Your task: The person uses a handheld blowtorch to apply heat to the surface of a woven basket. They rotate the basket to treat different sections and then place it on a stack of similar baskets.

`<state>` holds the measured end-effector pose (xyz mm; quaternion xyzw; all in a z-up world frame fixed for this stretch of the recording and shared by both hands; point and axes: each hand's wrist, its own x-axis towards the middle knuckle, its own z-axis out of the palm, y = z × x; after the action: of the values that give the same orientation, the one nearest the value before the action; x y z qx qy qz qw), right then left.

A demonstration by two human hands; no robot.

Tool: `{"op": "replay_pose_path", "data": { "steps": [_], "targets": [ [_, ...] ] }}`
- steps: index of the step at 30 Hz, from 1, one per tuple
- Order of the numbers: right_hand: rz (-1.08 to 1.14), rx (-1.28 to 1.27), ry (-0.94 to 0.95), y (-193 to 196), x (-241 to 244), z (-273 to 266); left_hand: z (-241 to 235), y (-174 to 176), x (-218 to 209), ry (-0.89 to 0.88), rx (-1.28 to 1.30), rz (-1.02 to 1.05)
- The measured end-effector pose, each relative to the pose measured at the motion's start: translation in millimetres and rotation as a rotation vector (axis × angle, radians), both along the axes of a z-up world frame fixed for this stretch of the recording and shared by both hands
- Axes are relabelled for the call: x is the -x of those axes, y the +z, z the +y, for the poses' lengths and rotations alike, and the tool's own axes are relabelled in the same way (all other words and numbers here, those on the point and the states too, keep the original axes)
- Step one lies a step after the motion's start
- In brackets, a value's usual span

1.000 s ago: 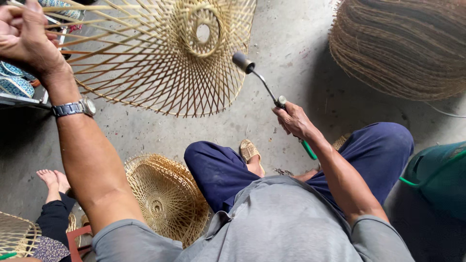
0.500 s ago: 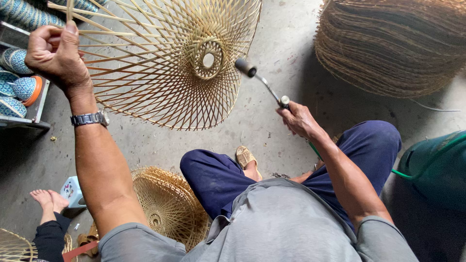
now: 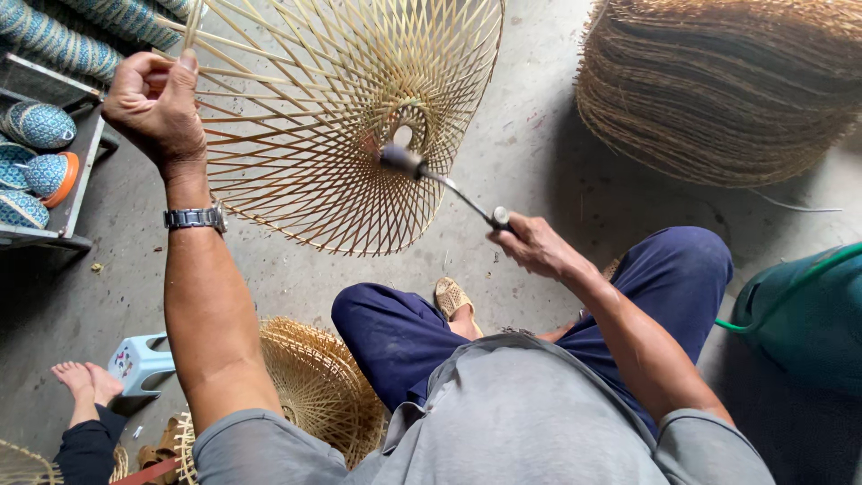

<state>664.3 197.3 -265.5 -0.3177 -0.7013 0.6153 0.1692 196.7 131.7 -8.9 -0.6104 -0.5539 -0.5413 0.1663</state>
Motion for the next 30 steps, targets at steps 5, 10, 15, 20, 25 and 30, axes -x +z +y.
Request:
{"op": "replay_pose_path", "data": {
  "steps": [5,10,15,20,25,30],
  "targets": [
    [-0.067,0.135,-0.212,0,-11,6,0,-4,-8,-0.005,0.019,0.013],
    [0.097,-0.028,-0.163,11,-19,30,8,-9,-21,0.005,0.048,0.029],
    [0.171,0.030,-0.296,36,-5,45,23,-21,-39,0.012,0.064,0.124],
    [0.208,-0.129,-0.098,42,3,42,42,-31,-65,0.002,0.125,0.038],
    [0.106,0.048,-0.298,27,-12,47,53,-34,-77,-0.006,0.218,0.033],
    [0.086,0.050,-0.355,14,-19,61,73,-40,-87,0.007,0.282,0.109]
  ]
}}
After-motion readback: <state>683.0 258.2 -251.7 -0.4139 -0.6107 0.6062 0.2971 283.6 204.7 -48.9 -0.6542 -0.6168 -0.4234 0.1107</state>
